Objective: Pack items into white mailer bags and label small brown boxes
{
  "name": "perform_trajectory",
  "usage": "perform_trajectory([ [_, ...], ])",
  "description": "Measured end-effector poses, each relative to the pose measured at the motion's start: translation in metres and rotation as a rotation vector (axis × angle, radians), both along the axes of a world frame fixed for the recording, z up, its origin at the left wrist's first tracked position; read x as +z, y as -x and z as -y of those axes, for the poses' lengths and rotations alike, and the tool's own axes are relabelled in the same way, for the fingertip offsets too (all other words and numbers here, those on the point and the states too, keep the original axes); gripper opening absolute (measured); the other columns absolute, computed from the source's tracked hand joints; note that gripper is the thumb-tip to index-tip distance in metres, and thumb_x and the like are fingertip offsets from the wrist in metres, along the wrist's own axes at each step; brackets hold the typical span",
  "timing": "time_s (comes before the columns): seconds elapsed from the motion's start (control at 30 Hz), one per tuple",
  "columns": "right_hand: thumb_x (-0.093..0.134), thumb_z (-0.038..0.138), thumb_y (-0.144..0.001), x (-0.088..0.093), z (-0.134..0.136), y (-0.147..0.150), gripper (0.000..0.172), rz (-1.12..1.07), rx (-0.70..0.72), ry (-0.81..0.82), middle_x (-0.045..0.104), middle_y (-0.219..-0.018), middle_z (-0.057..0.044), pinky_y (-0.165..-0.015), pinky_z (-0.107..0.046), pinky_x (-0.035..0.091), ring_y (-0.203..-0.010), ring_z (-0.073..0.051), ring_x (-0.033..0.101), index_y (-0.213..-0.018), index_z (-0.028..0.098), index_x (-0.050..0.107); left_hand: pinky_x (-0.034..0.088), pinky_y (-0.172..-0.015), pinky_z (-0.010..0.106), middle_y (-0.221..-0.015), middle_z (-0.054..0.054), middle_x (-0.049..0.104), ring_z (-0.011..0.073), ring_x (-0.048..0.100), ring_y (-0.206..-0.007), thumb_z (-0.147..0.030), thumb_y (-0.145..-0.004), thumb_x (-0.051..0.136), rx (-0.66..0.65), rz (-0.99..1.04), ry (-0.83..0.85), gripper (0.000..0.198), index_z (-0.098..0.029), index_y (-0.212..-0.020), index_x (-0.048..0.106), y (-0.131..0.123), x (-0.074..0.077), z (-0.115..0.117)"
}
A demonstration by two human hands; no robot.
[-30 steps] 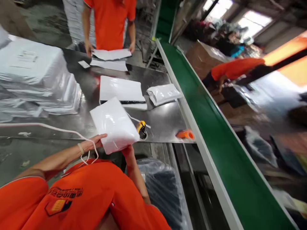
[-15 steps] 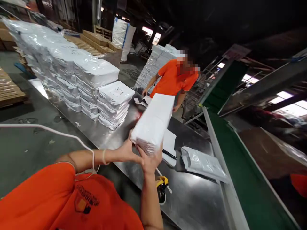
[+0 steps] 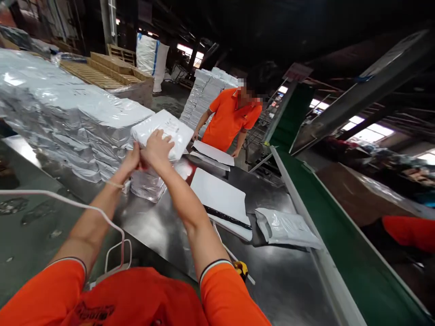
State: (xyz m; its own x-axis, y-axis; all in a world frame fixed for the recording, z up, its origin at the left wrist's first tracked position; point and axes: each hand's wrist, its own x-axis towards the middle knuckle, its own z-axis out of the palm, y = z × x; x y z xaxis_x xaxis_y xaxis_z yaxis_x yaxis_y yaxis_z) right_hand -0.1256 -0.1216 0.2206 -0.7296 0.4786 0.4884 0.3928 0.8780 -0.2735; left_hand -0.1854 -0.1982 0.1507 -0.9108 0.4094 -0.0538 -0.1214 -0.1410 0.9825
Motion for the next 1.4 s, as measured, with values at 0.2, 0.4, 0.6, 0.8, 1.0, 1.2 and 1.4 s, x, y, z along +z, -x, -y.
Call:
perform_trajectory([
  [0.2,0.103,0.035,-0.087,-0.016,0.001,0.056,0.091,0.029,0.086,-0.009,0.056,-0.171,-0.041,-0.128,-0.08,0.046,-0.161,-0.051,0.058,-0.157,-0.007,0.063,0.06,-0.109,0.058,-0.089,0.003,0.074,0.0328,0.078,-0.098,-0.04,-0.101,0.075,0.393,-0.365,0.254,0.041,-0.022,-0.132,0.054,0.023,-0.029,0.054],
  [0.4,0.113,0.037,-0.075,-0.009,0.004,0.051,0.11,0.033,0.1,0.038,0.048,-0.178,-0.039,-0.136,-0.079,0.037,-0.17,-0.058,0.042,-0.162,-0.006,0.061,0.048,-0.067,0.03,-0.074,-0.011,0.056,0.013,0.056,-0.059,-0.048,-0.101,0.076,0.536,-0.68,-0.391,0.044,-0.029,-0.11,0.038,-0.007,-0.015,0.023],
  [0.6,0.077,0.058,-0.111,-0.023,-0.043,-0.062,0.044,-0.434,-0.004,-0.085,0.081,-0.131,-0.016,-0.118,-0.049,0.054,-0.133,-0.034,0.073,-0.133,0.021,0.083,0.051,-0.066,0.033,-0.077,-0.005,0.058,0.0162,0.058,-0.063,-0.06,-0.112,0.069,0.422,-0.848,-0.496,0.037,-0.03,-0.115,0.047,-0.05,0.004,0.007],
  [0.8,0.062,0.054,-0.12,-0.079,-0.082,-0.153,0.05,-0.491,-0.226,-0.063,0.071,-0.081,-0.005,-0.084,-0.032,0.046,-0.085,-0.019,0.07,-0.086,0.021,0.079,0.055,-0.061,0.029,-0.09,0.001,0.068,0.0187,0.07,-0.077,-0.061,-0.091,0.09,-0.128,-0.62,-0.457,0.049,-0.026,-0.113,0.062,-0.095,-0.016,-0.042],
  [1.0,0.067,0.044,-0.119,-0.105,-0.083,-0.199,0.052,-0.463,-0.385,0.027,0.065,-0.07,0.0,-0.079,-0.03,0.043,-0.074,-0.016,0.063,-0.072,0.022,0.071,0.059,-0.077,0.028,-0.111,0.007,0.072,0.0215,0.072,-0.099,-0.047,-0.08,0.097,-0.63,-0.509,-0.336,0.05,-0.024,-0.119,0.078,-0.142,-0.02,-0.09],
  [1.2,0.063,0.043,-0.12,-0.128,-0.108,-0.253,0.059,-0.456,-0.478,0.147,0.064,-0.068,0.001,-0.075,-0.029,0.042,-0.068,-0.014,0.056,-0.066,0.021,0.062,0.059,-0.081,0.03,-0.091,0.003,0.072,0.0188,0.066,-0.086,-0.043,-0.078,0.099,-0.921,-0.314,-0.303,0.04,-0.021,-0.107,0.083,-0.187,-0.031,-0.13],
  [1.4,0.069,0.041,-0.116,-0.211,-0.113,-0.335,0.027,-0.109,-0.731,0.383,0.081,-0.123,-0.011,-0.102,-0.032,0.054,-0.113,-0.024,0.073,-0.13,0.021,0.081,0.057,-0.075,0.024,-0.096,0.0,0.073,0.014,0.066,-0.081,-0.034,-0.06,0.103,-1.013,-0.214,-0.098,0.063,-0.022,-0.116,0.076,-0.235,-0.066,-0.172],
])
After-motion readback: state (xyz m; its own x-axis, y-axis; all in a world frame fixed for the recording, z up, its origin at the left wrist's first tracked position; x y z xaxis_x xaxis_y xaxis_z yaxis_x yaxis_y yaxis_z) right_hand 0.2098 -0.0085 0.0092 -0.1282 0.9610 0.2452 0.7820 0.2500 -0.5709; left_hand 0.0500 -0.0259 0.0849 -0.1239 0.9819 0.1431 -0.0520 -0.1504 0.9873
